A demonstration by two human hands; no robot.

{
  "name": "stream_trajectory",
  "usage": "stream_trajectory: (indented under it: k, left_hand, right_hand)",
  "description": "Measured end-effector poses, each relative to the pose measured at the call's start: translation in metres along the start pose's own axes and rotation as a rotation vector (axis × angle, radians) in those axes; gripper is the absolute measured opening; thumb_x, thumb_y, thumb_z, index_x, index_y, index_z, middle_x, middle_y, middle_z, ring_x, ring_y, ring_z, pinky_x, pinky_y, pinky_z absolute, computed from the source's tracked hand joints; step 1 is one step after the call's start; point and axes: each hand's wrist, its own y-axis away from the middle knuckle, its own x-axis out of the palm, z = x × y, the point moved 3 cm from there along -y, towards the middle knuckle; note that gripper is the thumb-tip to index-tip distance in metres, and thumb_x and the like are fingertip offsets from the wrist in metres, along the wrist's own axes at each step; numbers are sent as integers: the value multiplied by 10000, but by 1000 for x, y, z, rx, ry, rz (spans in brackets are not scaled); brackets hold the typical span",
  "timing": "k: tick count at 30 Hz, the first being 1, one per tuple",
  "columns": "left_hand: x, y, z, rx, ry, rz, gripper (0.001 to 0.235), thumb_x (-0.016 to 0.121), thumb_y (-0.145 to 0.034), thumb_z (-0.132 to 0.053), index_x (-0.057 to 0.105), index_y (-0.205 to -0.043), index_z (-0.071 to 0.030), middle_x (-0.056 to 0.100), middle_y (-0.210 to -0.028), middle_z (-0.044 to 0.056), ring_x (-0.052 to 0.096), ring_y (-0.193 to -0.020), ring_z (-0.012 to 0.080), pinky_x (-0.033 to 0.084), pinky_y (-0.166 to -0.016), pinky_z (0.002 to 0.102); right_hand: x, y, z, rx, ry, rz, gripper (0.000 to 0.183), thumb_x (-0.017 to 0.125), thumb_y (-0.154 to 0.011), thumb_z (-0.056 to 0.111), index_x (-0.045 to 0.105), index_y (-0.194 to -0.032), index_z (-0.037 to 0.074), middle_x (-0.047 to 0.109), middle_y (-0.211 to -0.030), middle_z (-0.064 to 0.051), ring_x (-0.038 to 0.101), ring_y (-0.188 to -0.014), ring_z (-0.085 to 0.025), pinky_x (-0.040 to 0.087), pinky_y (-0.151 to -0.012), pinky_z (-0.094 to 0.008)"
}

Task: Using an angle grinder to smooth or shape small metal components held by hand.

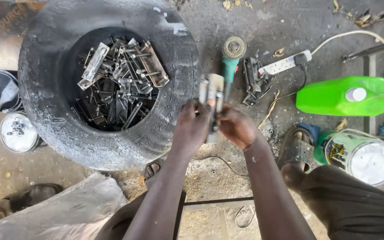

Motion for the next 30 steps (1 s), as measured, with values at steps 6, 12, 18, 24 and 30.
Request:
stream_trajectory:
  k: [6, 12, 18, 24, 30]
  left_hand:
    - [-22, 12, -11, -284, 299, -34, 762, 516, -936, -580, 469, -1465, -34, 514, -1442, 305, 458, -1395, 480, 345, -1156, 627]
    - [-33, 16, -6, -388, 393, -97, 682, 609, -944, -442, 423, -1458, -35, 446, -1496, 301, 428, -1407, 489, 336, -1151, 623]
    - [-32, 25, -6, -496, 453, -79, 307, 558, -1024, -425, 443, -938, -153, 336, -826, 7, 356, -758, 158, 446, -783, 353]
    - [-26, 15, -11, -582, 347, -36, 616, 379, -885, -609, 558, -1317, -208, 611, -1504, 35, 560, -1407, 253, 364, -1194, 587]
    - [-29, 8, -21, -600, 456, -99, 677, 293, -989, -538, 306, -1601, -248, 349, -1660, 50, 331, -1539, 310, 236, -1269, 552]
  right_hand:
    - [28, -7, 31, -5, 401, -101, 302, 747, -907, 270, 744, -1044, 0, 716, -979, -172, 704, -954, -300, 588, -884, -464]
    - [-234, -130, -85, -31, 1039, -711, 348, 814, -932, 483, 757, -1002, 147, 714, -892, -141, 725, -903, -370, 527, -628, -516]
    - [-195, -156, -76, 155, 1041, -950, 751, 789, -842, 399, 374, -1372, 64, 435, -1330, -213, 576, -1086, -418, 462, -981, -532]
    - [-195, -170, -45, 420, 1162, -826, 718, 831, -864, 482, 453, -1312, 69, 668, -1219, -130, 683, -964, -280, 567, -787, -435]
    - [-212, -156, -20, 498, 444, -631, 435, 672, -838, 498, 644, -1030, 109, 638, -783, -73, 641, -631, -218, 530, -514, -357]
